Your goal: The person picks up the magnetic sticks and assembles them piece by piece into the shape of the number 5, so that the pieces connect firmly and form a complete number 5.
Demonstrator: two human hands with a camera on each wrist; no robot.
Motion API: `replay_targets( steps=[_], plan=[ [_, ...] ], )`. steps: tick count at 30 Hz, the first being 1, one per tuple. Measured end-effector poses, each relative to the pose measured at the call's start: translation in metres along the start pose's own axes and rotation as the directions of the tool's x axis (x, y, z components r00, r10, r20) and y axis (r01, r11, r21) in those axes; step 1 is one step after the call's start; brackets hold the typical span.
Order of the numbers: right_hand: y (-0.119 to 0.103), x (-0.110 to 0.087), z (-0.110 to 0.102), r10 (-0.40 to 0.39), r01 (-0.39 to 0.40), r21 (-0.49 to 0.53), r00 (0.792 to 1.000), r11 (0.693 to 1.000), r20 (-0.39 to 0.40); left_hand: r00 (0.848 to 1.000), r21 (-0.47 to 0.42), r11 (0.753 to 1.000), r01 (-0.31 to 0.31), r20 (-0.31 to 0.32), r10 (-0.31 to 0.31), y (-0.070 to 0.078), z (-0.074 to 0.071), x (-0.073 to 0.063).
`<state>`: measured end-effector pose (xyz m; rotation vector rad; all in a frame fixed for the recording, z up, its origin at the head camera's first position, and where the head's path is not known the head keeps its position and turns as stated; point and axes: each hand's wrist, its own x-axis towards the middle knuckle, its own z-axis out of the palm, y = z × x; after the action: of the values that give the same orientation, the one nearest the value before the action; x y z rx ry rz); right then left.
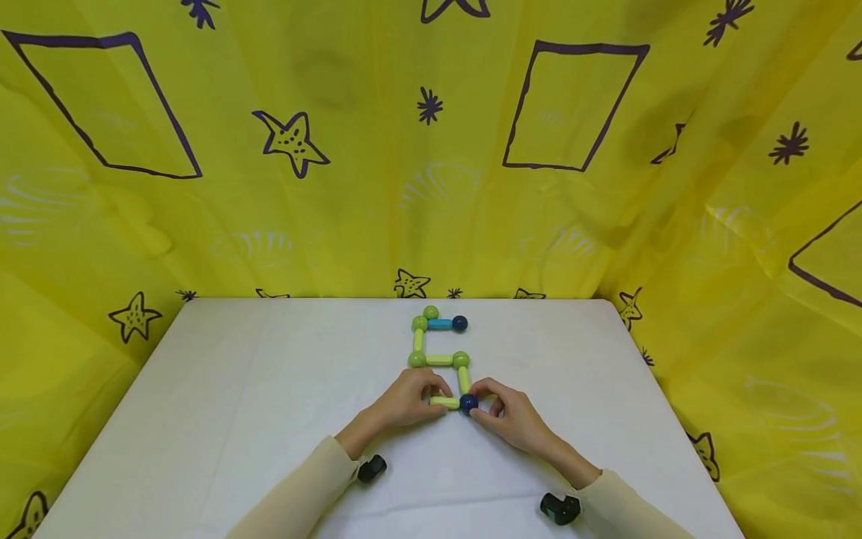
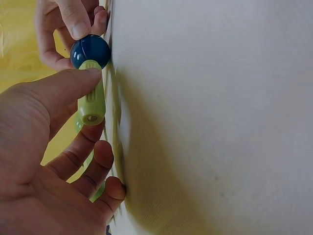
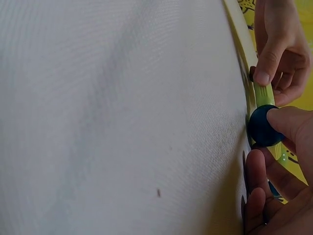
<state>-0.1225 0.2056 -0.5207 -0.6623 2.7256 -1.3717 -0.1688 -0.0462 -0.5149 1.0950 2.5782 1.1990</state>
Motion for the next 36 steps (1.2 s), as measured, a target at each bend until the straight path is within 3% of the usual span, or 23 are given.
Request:
replay_targets(
  steps=[7,14,19,23,28,36],
  plan=[
    [0.003,0.001,-0.001,-0.015,0.015,-0.015,1.0,1.0,-0.002,0.999,-0.019,1.0,0.014,0.034,-0.013,-0.001,-0.006,0.001],
    [0.0,0.001,-0.003,0.038,-0.037,-0.024,0.999,0.999,0.035,0.997,0.027,0.998,0.052,0.052,-0.053,-0.003,-0.032,0.009],
    [-0.001,0.0,-0.003,0.024,-0.024,-0.017,0.999,1.0,0.039,0.997,0.114,0.991,0.072,0.018,-0.074,-0.006,-0.055,0.026],
    [0.0,0.0,-0.002,0.004,-0.003,-0.014,1.0,1.0,0.027,0.994,0.179,0.978,0.103,-0.05,-0.095,-0.009,-0.07,0.043],
    [0.0,-0.001,-0.002,-0.001,0.001,-0.006,1.0,1.0,0.026,0.98,0.197,0.963,0.184,-0.116,-0.163,-0.016,-0.079,0.062],
    [-0.001,-0.001,-0.001,-0.026,0.026,0.006,1.0,1.0,0.013,0.939,0.206,0.923,0.326,-0.186,-0.29,-0.024,-0.079,0.085]
  ],
)
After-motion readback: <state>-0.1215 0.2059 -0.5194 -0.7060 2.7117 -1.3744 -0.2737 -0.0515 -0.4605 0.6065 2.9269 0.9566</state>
